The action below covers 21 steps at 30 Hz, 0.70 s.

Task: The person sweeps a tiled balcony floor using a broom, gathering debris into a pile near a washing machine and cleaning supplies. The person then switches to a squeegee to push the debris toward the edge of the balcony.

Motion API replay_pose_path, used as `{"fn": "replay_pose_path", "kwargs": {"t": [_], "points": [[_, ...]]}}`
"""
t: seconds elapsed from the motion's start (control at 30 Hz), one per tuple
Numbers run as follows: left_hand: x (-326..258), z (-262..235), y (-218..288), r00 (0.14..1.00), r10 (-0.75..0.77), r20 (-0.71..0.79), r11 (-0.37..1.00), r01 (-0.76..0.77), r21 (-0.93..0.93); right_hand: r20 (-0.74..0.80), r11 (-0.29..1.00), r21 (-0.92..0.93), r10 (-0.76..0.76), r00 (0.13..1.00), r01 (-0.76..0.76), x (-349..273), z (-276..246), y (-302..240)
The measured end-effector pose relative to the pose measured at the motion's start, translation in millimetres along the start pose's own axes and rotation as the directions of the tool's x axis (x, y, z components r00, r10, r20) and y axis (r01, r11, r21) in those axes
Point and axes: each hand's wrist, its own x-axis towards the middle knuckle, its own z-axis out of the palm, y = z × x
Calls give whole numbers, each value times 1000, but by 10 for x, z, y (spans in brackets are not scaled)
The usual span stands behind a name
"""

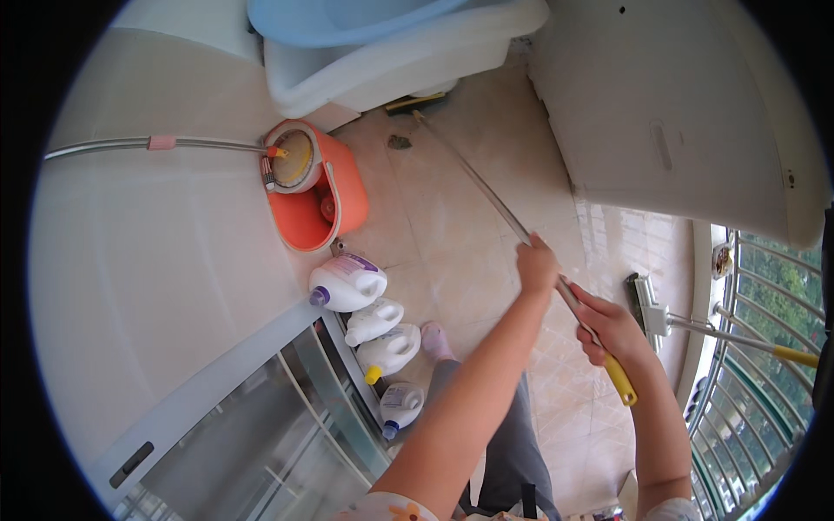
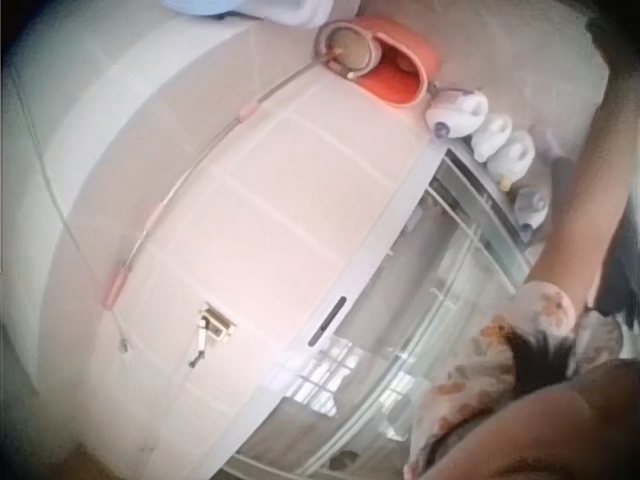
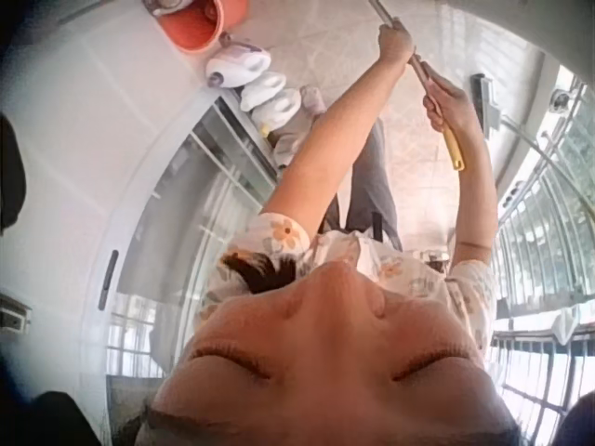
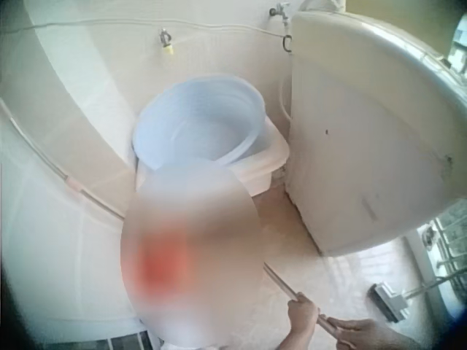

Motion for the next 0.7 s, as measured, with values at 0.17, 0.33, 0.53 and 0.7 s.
{"fn": "replay_pose_path", "kwargs": {"t": [0.17,0.33,0.53,0.7], "points": [[646,-505,539,996,-45,78,996,39,80,179,974,216,-113,977,73,680,374,-110],[551,-410,15,995,-40,87,997,33,74,81,993,90,-85,993,78,312,285,31],[-324,779,-22,978,-72,197,997,78,-25,-169,998,-64,-20,985,9,-381,-521,-74],[-412,1075,412,940,-25,341,996,51,-68,-281,996,-84,-59,958,36,-474,-613,-390]]}}
